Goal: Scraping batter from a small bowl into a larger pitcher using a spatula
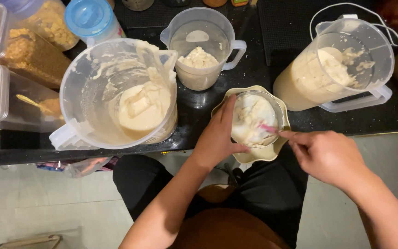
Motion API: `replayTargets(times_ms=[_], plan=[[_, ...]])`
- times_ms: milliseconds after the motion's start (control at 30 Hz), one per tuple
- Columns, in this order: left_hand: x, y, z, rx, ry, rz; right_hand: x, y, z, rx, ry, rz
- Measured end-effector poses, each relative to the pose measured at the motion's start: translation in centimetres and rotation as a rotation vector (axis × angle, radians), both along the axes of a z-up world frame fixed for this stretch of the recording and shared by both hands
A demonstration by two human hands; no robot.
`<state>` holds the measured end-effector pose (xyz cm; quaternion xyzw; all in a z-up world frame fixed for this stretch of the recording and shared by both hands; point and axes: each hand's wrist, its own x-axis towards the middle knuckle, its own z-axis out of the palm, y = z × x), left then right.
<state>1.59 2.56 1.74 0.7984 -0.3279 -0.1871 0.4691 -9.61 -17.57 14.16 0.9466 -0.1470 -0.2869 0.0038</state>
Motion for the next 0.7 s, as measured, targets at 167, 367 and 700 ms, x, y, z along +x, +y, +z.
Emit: replayTargets(times_ms=[167, 367, 700], plan=[[0.0, 0.0, 0.4, 0.000, 0.003, 0.003, -1.0, -0.5, -1.9, 0.218, -0.041, -0.053], [0.0, -0.1, -0.2, 0.010, 0.002, 0.009, -1.1, -2.7, -5.7, 0.334, -0.538, -0.066], [0.2, -0.2, -0.8, 0.003, -0.011, -0.005, -1.9, -2.3, -5.5, 0.126, -0.487, -0.060]])
